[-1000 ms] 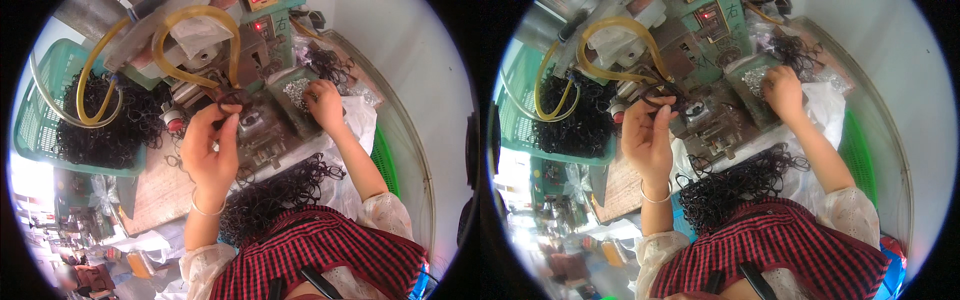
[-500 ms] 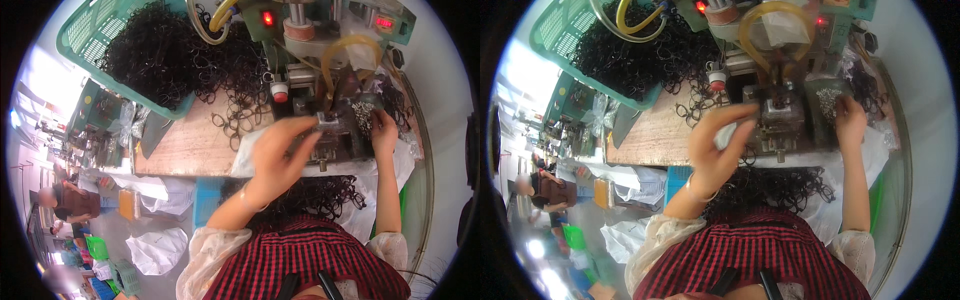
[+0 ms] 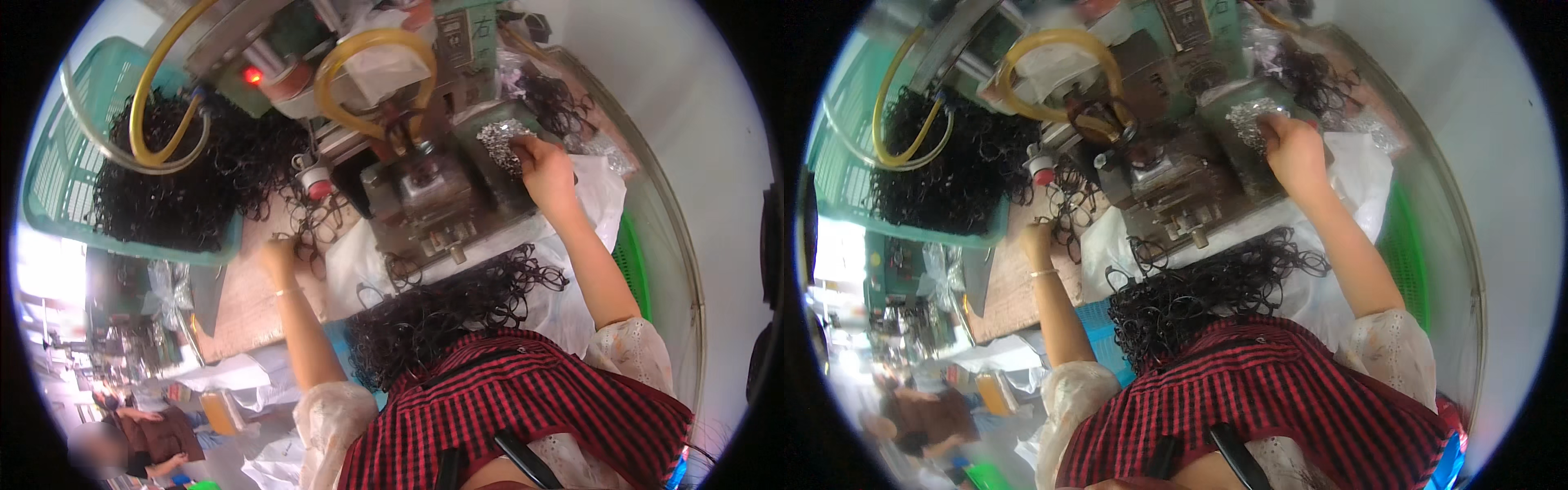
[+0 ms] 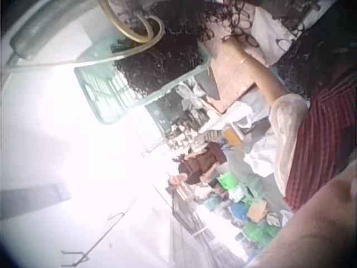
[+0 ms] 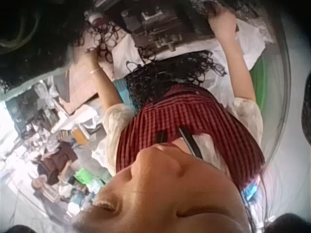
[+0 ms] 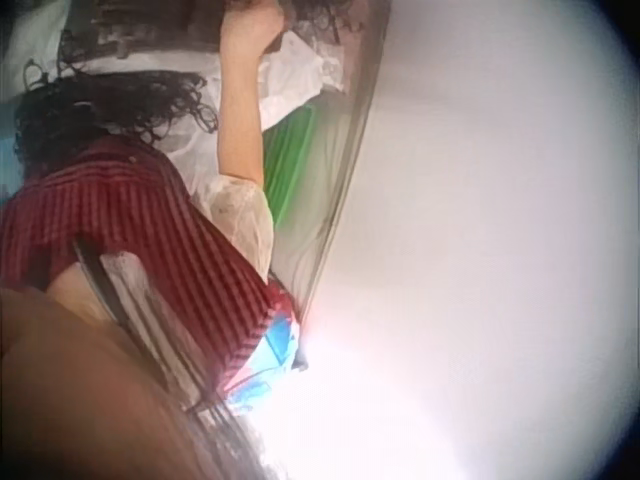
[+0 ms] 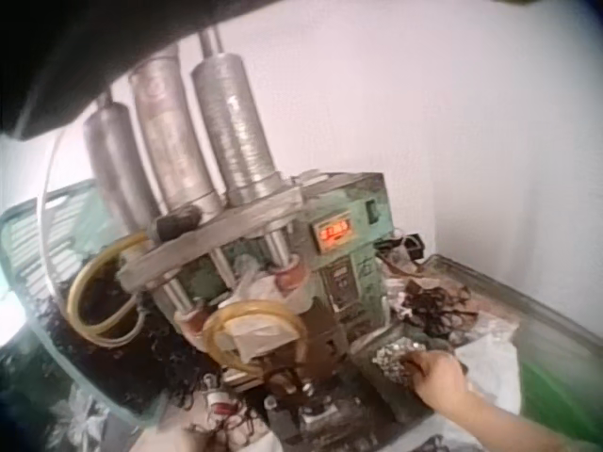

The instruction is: The person repeatedly picks up black elastic hair ties and small silver metal pieces, places them into a machine, and removes the assembled hair accessories. The person works continuously at a workstation with bins of materials and finished items.

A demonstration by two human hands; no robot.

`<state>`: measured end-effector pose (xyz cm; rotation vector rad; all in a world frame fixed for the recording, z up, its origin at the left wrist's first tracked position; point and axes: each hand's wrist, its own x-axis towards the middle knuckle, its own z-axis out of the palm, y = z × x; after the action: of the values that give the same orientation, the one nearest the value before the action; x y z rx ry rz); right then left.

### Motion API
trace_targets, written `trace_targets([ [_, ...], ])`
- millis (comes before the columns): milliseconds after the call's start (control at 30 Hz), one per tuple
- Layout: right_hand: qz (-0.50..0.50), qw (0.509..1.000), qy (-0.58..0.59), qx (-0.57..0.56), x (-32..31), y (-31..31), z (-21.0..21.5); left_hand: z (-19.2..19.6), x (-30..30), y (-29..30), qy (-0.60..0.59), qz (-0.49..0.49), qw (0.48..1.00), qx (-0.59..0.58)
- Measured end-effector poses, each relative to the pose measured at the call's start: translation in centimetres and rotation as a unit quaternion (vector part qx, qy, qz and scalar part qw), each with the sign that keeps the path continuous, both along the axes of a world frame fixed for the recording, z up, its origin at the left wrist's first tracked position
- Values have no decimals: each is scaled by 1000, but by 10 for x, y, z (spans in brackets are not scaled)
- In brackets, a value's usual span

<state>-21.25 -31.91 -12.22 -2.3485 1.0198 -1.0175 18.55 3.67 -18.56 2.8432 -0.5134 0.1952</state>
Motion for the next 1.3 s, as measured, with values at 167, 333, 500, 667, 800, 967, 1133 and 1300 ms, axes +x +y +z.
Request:
trace_targets([
  [167,-14,997,-69,24,-49,14,8,-2,-18,20,184,51,913,-360],
  [333,26,958,-187,216,-57,26,21,76,-82,2,210,-24,793,-572],
  [500,145,950,-194,198,12,33,56,105,-119,-41,185,-127,760,-610],
  [667,204,951,-214,89,40,53,55,118,-175,-75,145,-169,724,-653],
  [800,189,931,-282,137,60,74,58,163,-199,-82,6,-337,679,-653],
  [967,283,839,-336,320,65,84,59,202,-196,-96,-73,-428,686,-584],
  [1133,287,817,-339,367,68,93,70,206,-191,-98,-11,-415,664,-622],
  [1300,258,883,-299,253,54,106,84,211,-208,-98,-13,-389,680,-621],
])
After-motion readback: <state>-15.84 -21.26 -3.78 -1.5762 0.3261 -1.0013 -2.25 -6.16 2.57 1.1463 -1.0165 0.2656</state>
